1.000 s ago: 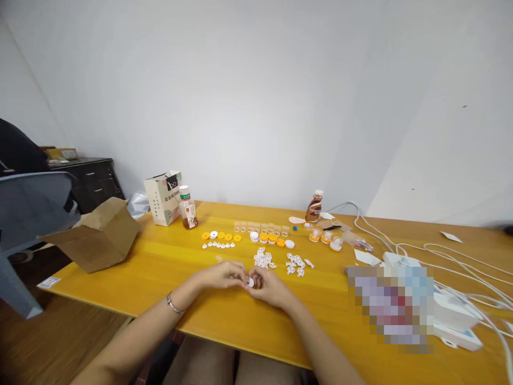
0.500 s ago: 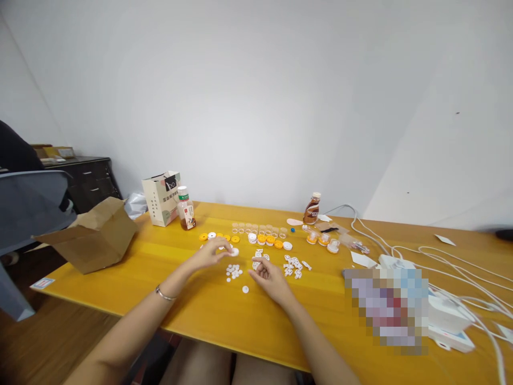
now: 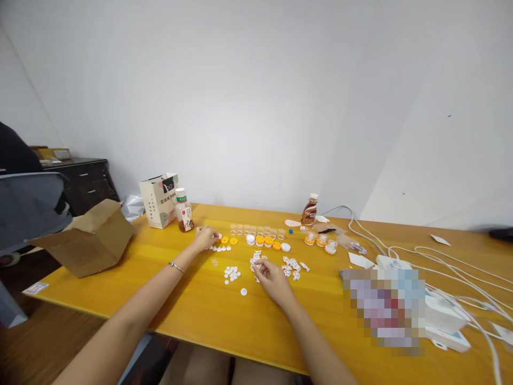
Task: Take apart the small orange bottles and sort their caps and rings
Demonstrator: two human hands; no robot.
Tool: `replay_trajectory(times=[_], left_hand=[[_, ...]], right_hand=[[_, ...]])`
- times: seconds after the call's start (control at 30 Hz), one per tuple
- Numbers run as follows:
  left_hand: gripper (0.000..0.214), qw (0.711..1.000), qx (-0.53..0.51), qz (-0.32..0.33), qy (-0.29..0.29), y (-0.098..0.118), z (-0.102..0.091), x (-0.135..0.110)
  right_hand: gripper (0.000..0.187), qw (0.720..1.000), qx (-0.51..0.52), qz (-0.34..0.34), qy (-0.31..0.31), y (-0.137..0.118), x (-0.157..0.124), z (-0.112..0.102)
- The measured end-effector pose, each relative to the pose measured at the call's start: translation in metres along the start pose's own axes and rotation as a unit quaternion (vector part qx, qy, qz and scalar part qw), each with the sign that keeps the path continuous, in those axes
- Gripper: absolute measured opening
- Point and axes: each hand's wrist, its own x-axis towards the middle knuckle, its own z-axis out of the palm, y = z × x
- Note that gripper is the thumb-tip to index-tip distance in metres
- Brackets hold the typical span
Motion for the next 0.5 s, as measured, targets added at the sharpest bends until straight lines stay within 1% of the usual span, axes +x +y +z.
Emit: replay_trajectory(times=[0.2, 0.37, 0.43, 0.5], left_hand=[[0.016, 1.0, 0.016, 0.004, -0.012, -0.001, 0.003, 0.0], [0.016, 1.0, 0.015, 0.009, -0.004, 0.0, 0.001, -0.004], [0.017, 1.0, 0.011, 0.014, 0.005, 0.004, -0.002, -0.008], [0.018, 1.0, 0.004, 0.027, 0.011, 0.009, -0.007, -0.013]], right_hand=[[0.032, 1.0, -0.021, -0.008, -0.001, 0.0, 0.0, -0.002], [0.035, 0.999, -0.027, -0.006, 0.017, 0.004, 0.0, 0.002], [0.037, 0.999, -0.031, -0.003, 0.045, 0.01, 0.003, -0.001], [0.038, 0.994, -0.043, 0.007, 0.099, 0.02, 0.009, -0.013]])
